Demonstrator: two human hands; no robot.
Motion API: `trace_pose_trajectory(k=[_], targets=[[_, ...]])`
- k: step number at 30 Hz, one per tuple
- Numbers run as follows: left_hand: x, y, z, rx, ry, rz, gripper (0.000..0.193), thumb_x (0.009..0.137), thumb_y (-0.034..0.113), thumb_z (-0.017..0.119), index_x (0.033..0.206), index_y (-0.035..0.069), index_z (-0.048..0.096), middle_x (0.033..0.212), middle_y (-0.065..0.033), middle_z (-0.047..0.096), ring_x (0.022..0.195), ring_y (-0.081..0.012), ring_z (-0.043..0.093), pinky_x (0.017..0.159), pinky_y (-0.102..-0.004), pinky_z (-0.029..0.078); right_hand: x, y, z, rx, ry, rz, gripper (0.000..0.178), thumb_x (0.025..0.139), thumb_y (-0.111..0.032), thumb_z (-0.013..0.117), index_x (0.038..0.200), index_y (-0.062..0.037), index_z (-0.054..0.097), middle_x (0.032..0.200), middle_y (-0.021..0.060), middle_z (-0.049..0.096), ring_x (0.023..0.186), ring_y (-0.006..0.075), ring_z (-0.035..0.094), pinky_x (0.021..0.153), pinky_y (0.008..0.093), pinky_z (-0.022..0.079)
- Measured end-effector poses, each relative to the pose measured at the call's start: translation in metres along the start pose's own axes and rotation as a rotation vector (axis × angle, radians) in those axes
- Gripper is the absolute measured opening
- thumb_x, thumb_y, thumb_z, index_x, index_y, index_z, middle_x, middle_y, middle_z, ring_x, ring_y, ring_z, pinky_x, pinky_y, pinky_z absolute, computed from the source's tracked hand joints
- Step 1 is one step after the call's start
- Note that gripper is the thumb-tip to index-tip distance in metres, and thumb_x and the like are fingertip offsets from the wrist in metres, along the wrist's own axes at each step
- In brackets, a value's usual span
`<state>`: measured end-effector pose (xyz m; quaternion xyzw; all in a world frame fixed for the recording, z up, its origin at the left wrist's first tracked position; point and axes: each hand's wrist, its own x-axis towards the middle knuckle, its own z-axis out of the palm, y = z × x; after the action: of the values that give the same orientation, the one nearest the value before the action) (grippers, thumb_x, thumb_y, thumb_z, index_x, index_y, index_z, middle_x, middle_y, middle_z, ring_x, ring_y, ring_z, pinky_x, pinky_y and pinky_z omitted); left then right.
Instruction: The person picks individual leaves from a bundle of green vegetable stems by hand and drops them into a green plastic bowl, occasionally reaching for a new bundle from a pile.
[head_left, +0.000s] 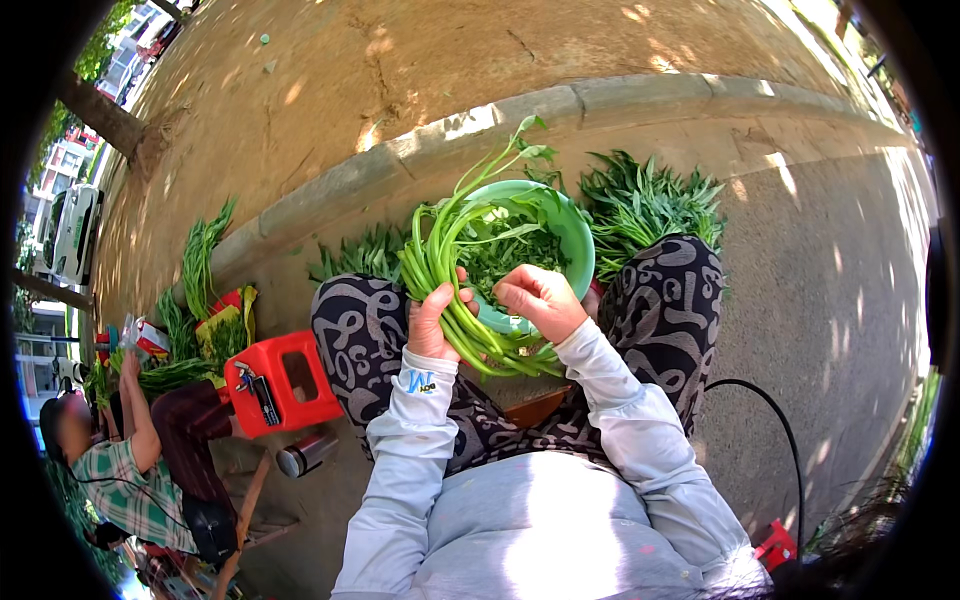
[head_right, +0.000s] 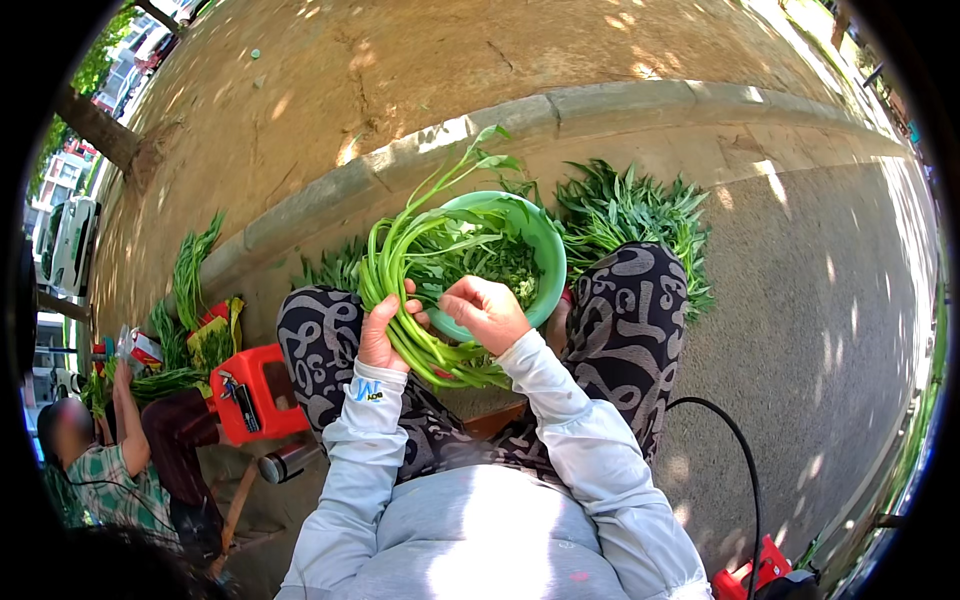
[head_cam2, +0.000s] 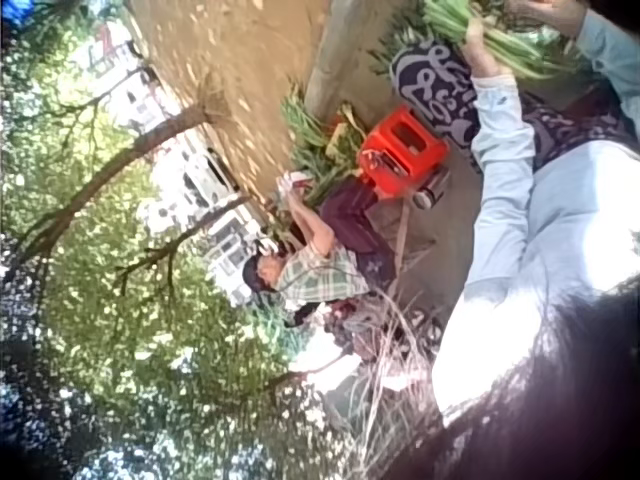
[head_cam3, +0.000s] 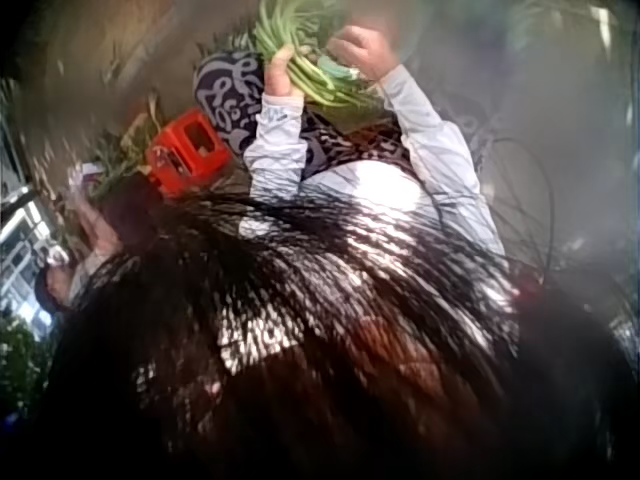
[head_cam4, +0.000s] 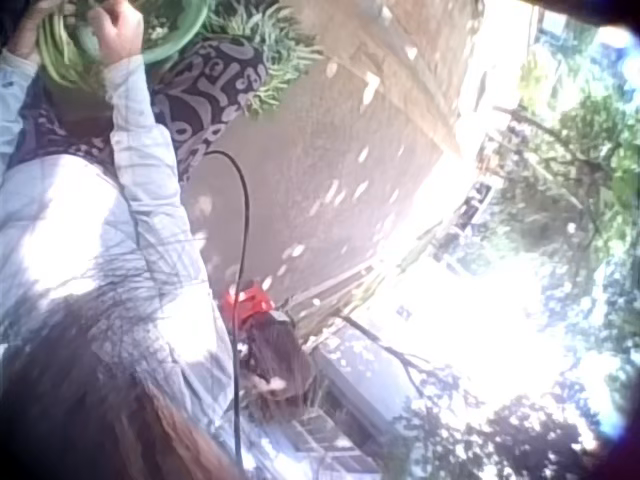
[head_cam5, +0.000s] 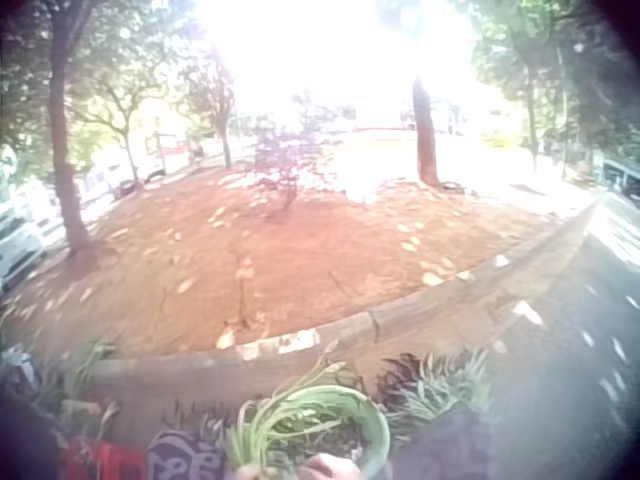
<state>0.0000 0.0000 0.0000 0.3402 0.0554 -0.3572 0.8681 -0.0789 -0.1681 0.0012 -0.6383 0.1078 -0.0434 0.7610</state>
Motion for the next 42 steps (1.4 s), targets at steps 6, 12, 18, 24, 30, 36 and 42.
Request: trace_pose_trajectory(k=[6, 12, 18, 24, 30, 36, 42], targets=[[-0.003, -0.003, 0.006, 0.006, -0.027, 0.007, 0.027, 0.085, 0.016, 0.058, 0.109, 0.005, 0.053, 0.092, -0.0028, 0.057, 0.078, -0.0141, 0.054, 0.074, -0.0305, 0.05, 0.0, -0.002, 0.0, -0.215, 0.07, -0.073, 0.04, 0.072, 0.0, 0.058, 0.111, -0.0022, 0.054, 0.107, 0.0094, 0.057, 0.092, 0.0191, 0.057, 0.081, 0.0304, 0.046], [-0.006, -0.003, 0.002, 0.057, -0.079, -0.048, 0.028, 0.086, 0.021, 0.056, 0.109, 0.005, 0.053, 0.083, -0.0029, 0.054, 0.079, -0.0181, 0.054, 0.074, -0.0309, 0.049, 0.005, 0.02, 0.012, -0.418, -0.022, -0.236, 0.031, 0.075, -0.004, 0.06, 0.106, -0.004, 0.056, 0.1, 0.0135, 0.059, 0.093, 0.0297, 0.059, 0.081, 0.0329, 0.047], [-0.007, 0.002, 0.006, 0.038, -0.089, -0.033, 0.028, 0.085, 0.017, 0.057, 0.11, 0.005, 0.052, 0.09, -0.0037, 0.055, 0.079, -0.0157, 0.053, 0.074, -0.0308, 0.049, 0.002, 0.002, 0.002, -0.2, -0.015, 0.047, 0.016, 0.08, -0.007, 0.057, 0.095, -0.0015, 0.062, 0.084, 0.012, 0.064, 0.075, 0.0206, 0.063, 0.07, 0.0298, 0.049], [-0.005, 0.007, 0.006, -0.022, -0.115, 0.021, 0.03, 0.083, 0.009, 0.056, 0.113, 0.009, 0.049, 0.096, -0.0046, 0.054, 0.078, -0.0132, 0.052, 0.071, -0.0299, 0.048, -0.001, 0.009, -0.003, -0.377, 0.065, -0.099, 0.017, 0.079, -0.007, 0.058, 0.095, -0.0027, 0.062, 0.081, 0.0125, 0.064, 0.074, 0.0221, 0.062, 0.069, 0.0303, 0.049], [-0.006, 0.008, 0.007, -0.016, -0.091, 0.038, 0.029, 0.083, 0.007, 0.056, 0.111, 0.01, 0.05, 0.096, -0.005, 0.054, 0.079, -0.0131, 0.052, 0.069, -0.0295, 0.049, -0.001, 0.01, -0.001, -0.398, 0.084, -0.057, 0.015, 0.077, -0.011, 0.059, 0.09, -0.0031, 0.061, 0.076, 0.013, 0.063, 0.069, 0.023, 0.062, 0.067, 0.0311, 0.049], [-0.005, 0.005, 0.005, 0.015, -0.111, 0.028, 0.034, 0.083, 0.008, 0.056, 0.116, 0.009, 0.047, 0.097, -0.0052, 0.055, 0.078, -0.0134, 0.051, 0.072, -0.0308, 0.048, 0.006, 0.017, -0.003, -0.085, 0.142, 0.18, 0.019, 0.073, -0.013, 0.058, 0.088, -0.0005, 0.059, 0.073, 0.0092, 0.063, 0.063, 0.0171, 0.06, 0.06, 0.0278, 0.048], [-0.006, 0.001, 0.006, 0.053, -0.106, 0.006, 0.034, 0.082, 0.009, 0.057, 0.115, 0.008, 0.047, 0.096, -0.005, 0.054, 0.078, -0.0133, 0.051, 0.071, -0.0305, 0.047, 0.01, 0.017, -0.005, 0.274, 0.208, 0.393, 0.019, 0.077, -0.015, 0.055, 0.089, -0.0012, 0.056, 0.074, 0.0076, 0.063, 0.058, 0.0135, 0.058, 0.055, 0.0256, 0.048]])
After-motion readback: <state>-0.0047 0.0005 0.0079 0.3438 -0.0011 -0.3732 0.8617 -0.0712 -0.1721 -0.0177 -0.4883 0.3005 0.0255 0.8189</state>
